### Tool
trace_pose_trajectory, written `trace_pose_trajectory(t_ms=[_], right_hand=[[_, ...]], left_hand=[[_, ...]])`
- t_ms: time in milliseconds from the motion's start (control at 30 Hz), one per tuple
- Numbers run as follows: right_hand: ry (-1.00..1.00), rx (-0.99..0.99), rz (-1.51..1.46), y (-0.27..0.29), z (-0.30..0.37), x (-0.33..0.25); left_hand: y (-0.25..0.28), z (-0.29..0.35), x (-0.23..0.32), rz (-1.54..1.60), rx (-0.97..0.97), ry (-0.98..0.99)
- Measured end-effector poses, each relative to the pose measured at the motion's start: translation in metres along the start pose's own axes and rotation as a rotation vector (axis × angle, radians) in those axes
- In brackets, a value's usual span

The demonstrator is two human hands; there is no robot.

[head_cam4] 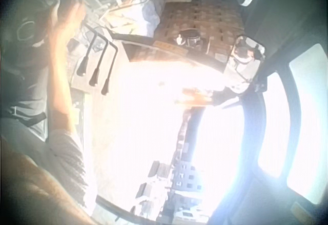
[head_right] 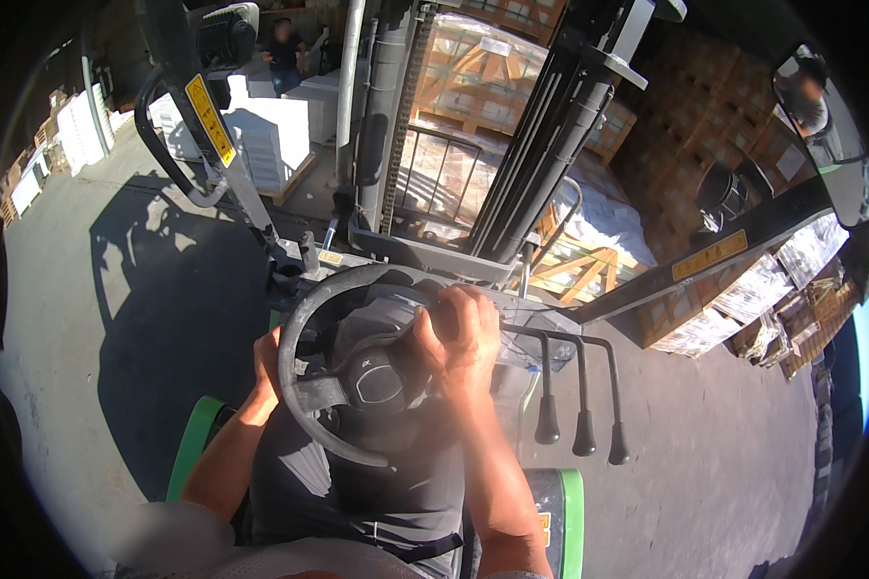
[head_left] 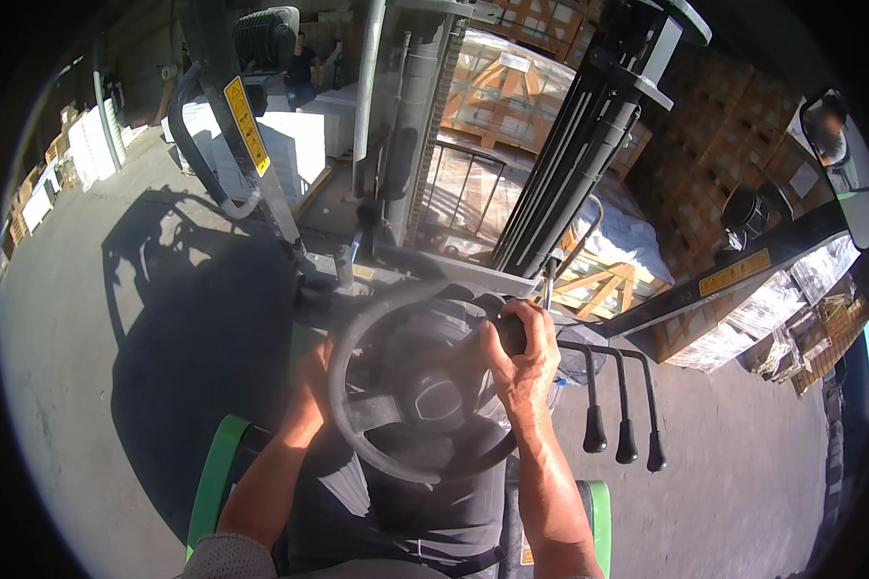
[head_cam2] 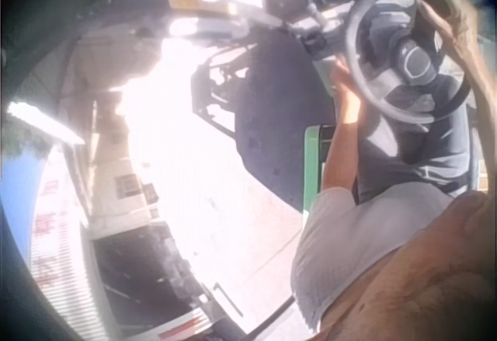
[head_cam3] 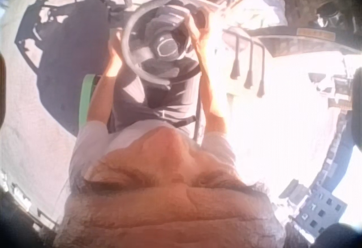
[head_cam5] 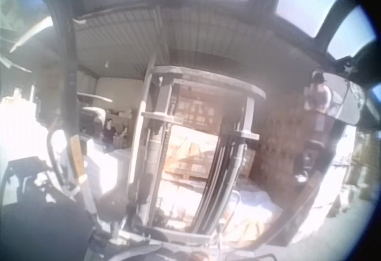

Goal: The person operates a forklift in a warehouse, steering and maneuvering around stacked pallets. They lift a pallet of boxes using the forks, then drive forward and backward to reposition it.

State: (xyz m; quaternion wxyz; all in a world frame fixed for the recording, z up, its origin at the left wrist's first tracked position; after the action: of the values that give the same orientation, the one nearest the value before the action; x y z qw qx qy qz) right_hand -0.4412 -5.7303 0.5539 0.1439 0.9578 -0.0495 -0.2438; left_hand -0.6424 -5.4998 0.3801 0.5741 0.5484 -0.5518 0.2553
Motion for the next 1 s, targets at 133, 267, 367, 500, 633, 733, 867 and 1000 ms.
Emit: trace_pose_trajectory(t_ms=[133,267,367,500,633,733,867,1000], right_hand=[[-0.046,0.04,0.023,0.02,0.021,0.012],[-0.119,0.082,0.046,0.04,0.051,0.018],[-0.151,0.099,0.087,0.052,0.076,0.013],[-0.155,0.132,0.087,0.058,0.093,0.006],[-0.198,0.152,0.033,0.047,0.075,0.011],[-0.198,0.156,0.03,0.027,0.042,0.013],[-0.129,0.131,0.015,-0.017,0.001,0.0],[-0.049,0.099,-0.047,-0.056,-0.014,-0.025]], left_hand=[[-0.009,-0.004,-0.012,0.042,0.035,-0.185],[-0.009,-0.005,-0.015,0.044,0.059,-0.29],[-0.004,-0.005,-0.007,-0.087,0.069,-0.214],[-0.001,-0.002,0.014,-0.027,0.078,-0.128],[-0.004,0.001,0.021,0.11,0.134,-0.161],[-0.012,0.0,-0.003,0.569,0.09,0.179],[-0.012,-0.005,-0.013,0.058,0.141,-0.049],[-0.012,-0.006,-0.006,-0.108,0.187,-0.256]])
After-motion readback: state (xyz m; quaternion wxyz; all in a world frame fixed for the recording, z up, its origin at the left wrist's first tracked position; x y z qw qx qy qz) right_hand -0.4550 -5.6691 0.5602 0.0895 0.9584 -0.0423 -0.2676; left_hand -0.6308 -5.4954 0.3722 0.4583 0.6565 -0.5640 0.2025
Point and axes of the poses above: each hand's wrist, its own z-axis away from the middle knuckle, its own y-axis out of the back of the hand, x = y × z, the point moved 4 cm from there along -z, towards the middle knuckle, and after that the axes turned 8 degrees about x, right-handed, at the moved point
